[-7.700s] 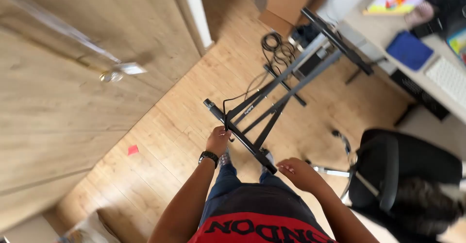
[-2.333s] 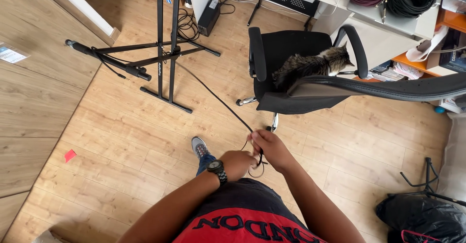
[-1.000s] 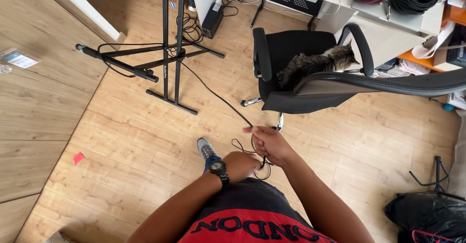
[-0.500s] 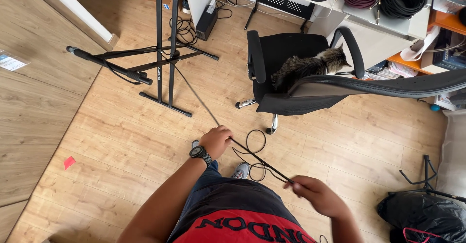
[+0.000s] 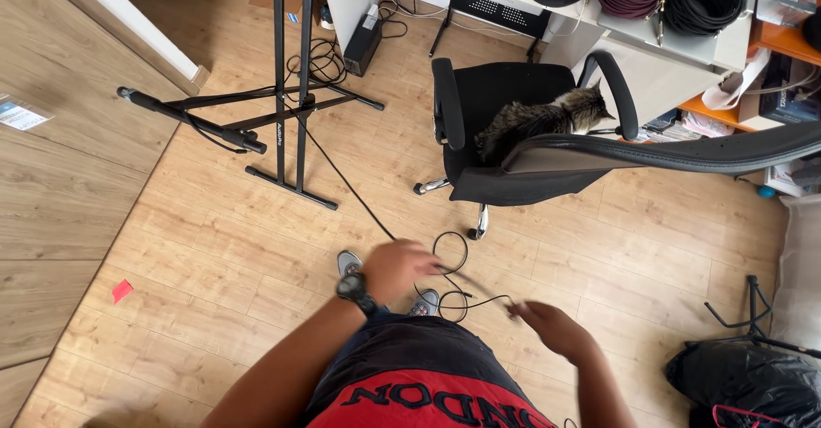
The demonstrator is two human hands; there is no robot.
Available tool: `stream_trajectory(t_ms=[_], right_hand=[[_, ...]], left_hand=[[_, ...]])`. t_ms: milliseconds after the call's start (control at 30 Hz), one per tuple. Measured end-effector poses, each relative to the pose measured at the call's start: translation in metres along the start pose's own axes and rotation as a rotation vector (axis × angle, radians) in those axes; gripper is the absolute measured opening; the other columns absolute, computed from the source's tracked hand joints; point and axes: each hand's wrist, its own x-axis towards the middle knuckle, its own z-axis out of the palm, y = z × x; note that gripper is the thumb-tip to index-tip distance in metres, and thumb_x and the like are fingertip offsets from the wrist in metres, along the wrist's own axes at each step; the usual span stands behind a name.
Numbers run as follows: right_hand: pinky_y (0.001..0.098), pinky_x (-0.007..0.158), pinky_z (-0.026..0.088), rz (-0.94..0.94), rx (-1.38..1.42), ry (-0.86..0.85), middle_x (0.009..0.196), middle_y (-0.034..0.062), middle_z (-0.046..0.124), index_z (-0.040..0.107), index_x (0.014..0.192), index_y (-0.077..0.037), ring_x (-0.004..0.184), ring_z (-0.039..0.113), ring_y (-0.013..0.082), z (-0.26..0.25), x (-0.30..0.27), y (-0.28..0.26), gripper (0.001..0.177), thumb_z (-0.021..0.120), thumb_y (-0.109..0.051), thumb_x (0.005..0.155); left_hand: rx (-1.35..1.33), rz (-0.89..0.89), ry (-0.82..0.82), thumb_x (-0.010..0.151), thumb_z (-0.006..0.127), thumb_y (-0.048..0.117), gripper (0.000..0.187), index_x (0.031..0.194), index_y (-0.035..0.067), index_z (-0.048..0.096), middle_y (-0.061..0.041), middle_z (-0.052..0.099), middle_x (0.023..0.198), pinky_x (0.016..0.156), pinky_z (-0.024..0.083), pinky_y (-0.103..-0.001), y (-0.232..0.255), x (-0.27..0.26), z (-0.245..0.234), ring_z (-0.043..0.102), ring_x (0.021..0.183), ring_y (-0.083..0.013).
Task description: The person gathers a long black cable from the floor and coils it into a neat bundle by hand. The person holds the coiled cable at the end of the clip.
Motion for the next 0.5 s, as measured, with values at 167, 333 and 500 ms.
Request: stream_trajectory(t_ms=[167, 333, 500], right_hand=[[0.0484, 0.107, 0.049, -0.228, 0.496, -0.056, 0.127, 0.0238, 0.072, 0.071, 0.133, -0.002, 0.123, 0.065, 0.0350, 0.023, 0.024, -0.100, 0.057, 0.046, -0.046, 0.106], [0.0347, 0.076, 0.058, -0.300, 0.757, -0.402, 0.098, 0.0213, 0.074, 0.061, 0.137, 0.006, 0.084, 0.074, 0.0249, 0.054, 0.074, -0.133, 0.041, 0.050, -0.015, 0.103], [0.0300, 0.072, 0.055, -0.489, 0.557, -0.206, 0.093, 0.0089, 0.072, 0.068, 0.126, 0.002, 0.078, 0.064, 0.0135, 0.034, 0.075, -0.134, 0.031, 0.066, -0.013, 0.099]], left_hand=[[0.106, 0.351, -0.059, 0.097, 0.062, 0.038, 0.019, 0.086, 0.023, 0.065, 0.005, 0.063, 0.084, 0.081, 0.052, -0.031, 0.060, 0.003, 0.029, 0.061, 0.089, -0.0238], [0.310, 0.552, 0.072, 0.101, 0.054, 0.044, 0.027, 0.082, 0.026, 0.054, 0.014, 0.057, 0.084, 0.077, 0.050, -0.029, 0.051, -0.002, 0.079, 0.055, 0.085, -0.0147], [0.049, 0.332, 0.025, 0.098, 0.059, 0.039, 0.022, 0.110, 0.020, 0.059, 0.001, 0.059, 0.110, 0.086, 0.053, -0.039, 0.047, 0.001, 0.035, 0.057, 0.106, -0.0237]])
